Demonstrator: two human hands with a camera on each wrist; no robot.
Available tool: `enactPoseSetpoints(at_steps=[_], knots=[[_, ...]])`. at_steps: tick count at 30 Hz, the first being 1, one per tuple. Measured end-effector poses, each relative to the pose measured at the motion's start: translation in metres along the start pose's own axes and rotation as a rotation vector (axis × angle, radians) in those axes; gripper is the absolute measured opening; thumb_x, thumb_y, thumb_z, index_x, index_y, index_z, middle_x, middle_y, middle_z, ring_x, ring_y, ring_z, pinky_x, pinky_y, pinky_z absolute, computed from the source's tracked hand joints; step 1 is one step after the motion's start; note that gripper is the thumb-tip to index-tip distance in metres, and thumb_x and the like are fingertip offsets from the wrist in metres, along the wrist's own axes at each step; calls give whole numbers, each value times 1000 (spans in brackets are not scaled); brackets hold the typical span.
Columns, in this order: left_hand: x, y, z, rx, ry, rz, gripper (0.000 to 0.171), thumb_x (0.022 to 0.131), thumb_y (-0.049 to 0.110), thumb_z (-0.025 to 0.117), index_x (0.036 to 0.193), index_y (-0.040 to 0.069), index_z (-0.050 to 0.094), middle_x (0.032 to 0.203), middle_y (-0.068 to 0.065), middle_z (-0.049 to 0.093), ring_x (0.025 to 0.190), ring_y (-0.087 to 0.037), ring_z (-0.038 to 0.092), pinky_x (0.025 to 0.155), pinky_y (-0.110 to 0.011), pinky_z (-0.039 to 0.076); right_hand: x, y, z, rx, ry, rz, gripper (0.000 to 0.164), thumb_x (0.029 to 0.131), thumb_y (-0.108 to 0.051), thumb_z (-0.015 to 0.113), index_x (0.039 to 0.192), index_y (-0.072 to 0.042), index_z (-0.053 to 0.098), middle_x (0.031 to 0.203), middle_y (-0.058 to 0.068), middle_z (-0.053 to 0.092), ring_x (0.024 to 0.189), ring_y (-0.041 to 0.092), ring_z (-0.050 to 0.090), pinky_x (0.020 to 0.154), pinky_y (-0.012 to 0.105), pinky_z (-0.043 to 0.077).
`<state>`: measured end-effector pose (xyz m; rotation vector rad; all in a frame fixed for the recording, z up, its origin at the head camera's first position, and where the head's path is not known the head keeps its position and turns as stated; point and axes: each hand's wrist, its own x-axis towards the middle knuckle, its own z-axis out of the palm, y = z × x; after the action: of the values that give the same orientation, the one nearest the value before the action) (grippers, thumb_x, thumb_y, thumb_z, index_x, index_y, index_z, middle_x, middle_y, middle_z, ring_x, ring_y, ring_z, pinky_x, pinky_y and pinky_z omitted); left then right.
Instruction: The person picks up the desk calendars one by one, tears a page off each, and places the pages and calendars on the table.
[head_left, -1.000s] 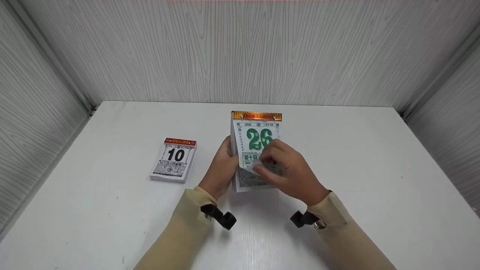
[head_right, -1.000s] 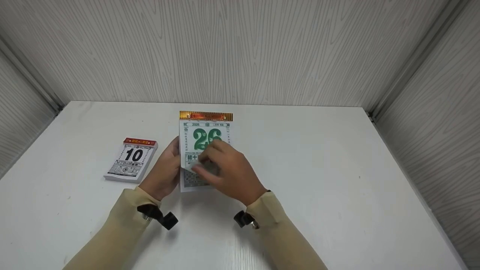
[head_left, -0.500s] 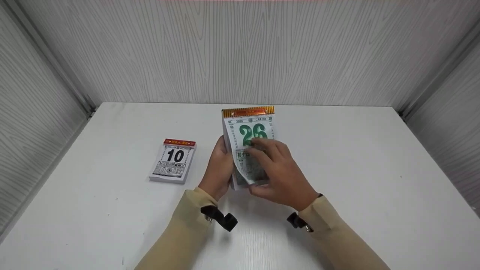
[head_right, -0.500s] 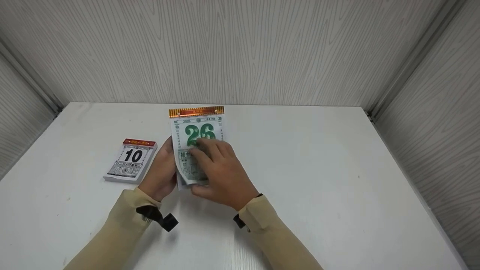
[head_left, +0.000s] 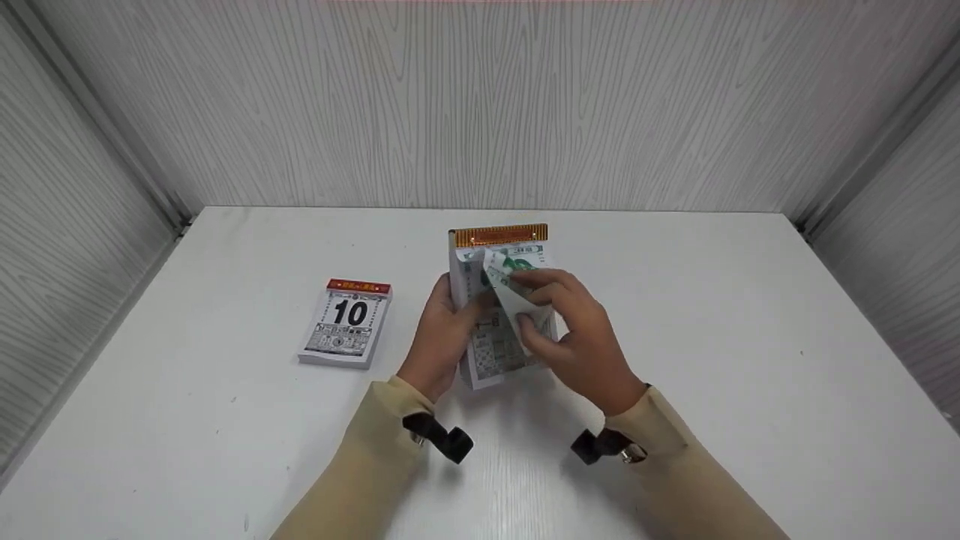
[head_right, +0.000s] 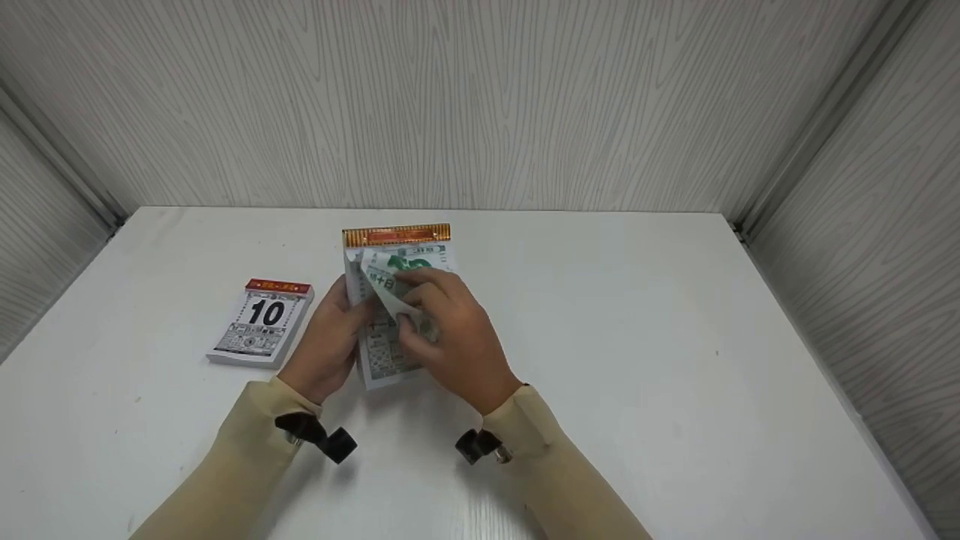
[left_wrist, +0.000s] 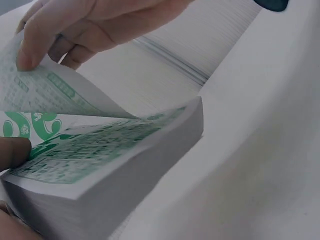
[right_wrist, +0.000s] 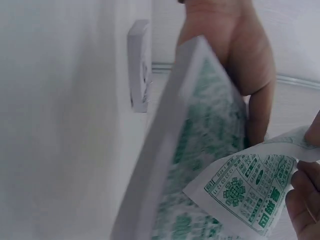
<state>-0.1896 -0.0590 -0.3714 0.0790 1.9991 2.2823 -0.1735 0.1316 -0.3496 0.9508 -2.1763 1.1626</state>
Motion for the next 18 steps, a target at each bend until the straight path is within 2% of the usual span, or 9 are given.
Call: enactPoseSetpoints(at_steps=[3,6,8,10,14,16,18], knots=[[1,-2,0,16,-11,-5,48,106,24,59,148,15,40,140,-5,58,130,-23,59,113,-45,43,3,-2,-7,154,71,120,11,98,3,63,108,1,59,121,8,69,111,18,65,94,32,53],[2,-2,-1,1,-17,-22,46,106,25,58,147,15,40,138,-6,60,129,-23,60,113,-45,43,6,-4,-14,328,137,250,13,103,1,53,116,5,55,114,12,67,103,20,65,91,30,52],[2,-2,-1,-11,-19,-33,46,107,30,56,147,16,40,137,-6,62,128,-22,61,112,-45,44,8,-5,-17,450,167,320,17,105,0,47,121,5,51,116,15,63,105,22,63,91,31,52],[2,-2,-1,-9,-22,-39,47,107,37,54,148,17,39,137,-5,63,127,-21,62,111,-46,44,10,-4,-20,547,177,368,23,105,-1,47,127,4,48,118,16,60,107,23,60,92,32,52],[0,-2,0,32,-35,-45,50,108,49,47,147,19,37,136,-3,63,127,-19,61,112,-46,42,12,-3,-25,599,145,452,38,103,-7,61,138,0,48,119,16,59,105,24,59,90,36,53],[0,-1,1,34,-56,-48,49,109,49,44,147,19,36,136,-4,63,128,-20,60,112,-46,41,14,-1,-30,592,113,523,43,102,-12,67,140,-3,51,120,15,62,105,24,61,89,37,54],[-1,-1,1,17,-83,-50,48,110,47,41,147,18,35,137,-6,62,129,-22,59,112,-46,41,17,0,-35,605,78,593,41,101,-16,69,138,-4,56,121,14,64,105,23,62,89,36,54]])
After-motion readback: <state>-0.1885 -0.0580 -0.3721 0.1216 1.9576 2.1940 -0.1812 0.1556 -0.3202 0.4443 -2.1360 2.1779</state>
